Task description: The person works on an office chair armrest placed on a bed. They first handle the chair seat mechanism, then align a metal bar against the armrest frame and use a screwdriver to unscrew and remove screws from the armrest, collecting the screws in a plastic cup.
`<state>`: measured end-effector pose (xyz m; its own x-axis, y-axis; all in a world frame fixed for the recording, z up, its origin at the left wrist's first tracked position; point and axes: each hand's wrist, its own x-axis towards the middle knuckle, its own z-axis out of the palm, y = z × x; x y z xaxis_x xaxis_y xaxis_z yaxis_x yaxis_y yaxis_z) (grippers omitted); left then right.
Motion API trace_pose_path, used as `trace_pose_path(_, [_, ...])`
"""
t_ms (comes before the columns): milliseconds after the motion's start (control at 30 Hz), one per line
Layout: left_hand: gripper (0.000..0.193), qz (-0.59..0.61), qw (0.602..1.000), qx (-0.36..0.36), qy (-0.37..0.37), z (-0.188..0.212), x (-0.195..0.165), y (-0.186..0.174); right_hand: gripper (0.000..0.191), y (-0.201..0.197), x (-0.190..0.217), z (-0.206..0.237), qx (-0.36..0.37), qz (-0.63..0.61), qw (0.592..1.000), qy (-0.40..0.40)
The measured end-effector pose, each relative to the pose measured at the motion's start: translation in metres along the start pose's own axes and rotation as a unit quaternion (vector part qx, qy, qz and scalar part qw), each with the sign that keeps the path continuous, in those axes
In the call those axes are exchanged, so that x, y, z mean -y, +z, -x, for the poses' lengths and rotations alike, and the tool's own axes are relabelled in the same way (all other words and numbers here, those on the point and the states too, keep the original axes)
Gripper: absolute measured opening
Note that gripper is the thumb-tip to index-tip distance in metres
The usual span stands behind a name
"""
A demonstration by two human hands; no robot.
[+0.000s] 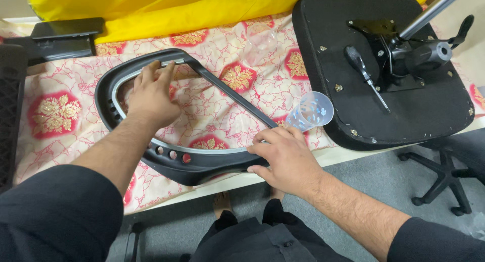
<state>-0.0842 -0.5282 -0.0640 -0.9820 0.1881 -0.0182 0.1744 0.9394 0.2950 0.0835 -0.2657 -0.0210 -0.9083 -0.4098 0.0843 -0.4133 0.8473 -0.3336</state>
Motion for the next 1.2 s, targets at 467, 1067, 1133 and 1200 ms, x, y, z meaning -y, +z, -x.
trace_pose_path(467, [0.061,-0.041,0.968,0.118,-0.215,0.075,0.004,0.005,0.038,0.003,-0.021,0.004,0.005,0.008,0.998,-0.059])
trace_pose_path(1067, [0.059,-0.080,0.979,-0.041,-0.182,0.101,0.005,0.045,0.057,0.016,-0.051,0.051,-0.092,-0.106,0.990,0.033])
trace_pose_path(1133, [0.057,-0.079,0.981,-0.047,-0.173,0.097,0.006,0.042,0.060,0.017,-0.052,0.050,-0.080,-0.099,0.991,0.039])
trace_pose_path(1200, [0.057,-0.073,0.981,-0.035,-0.174,0.097,0.009,0.041,0.061,0.018,-0.053,0.049,-0.064,-0.080,0.994,0.040])
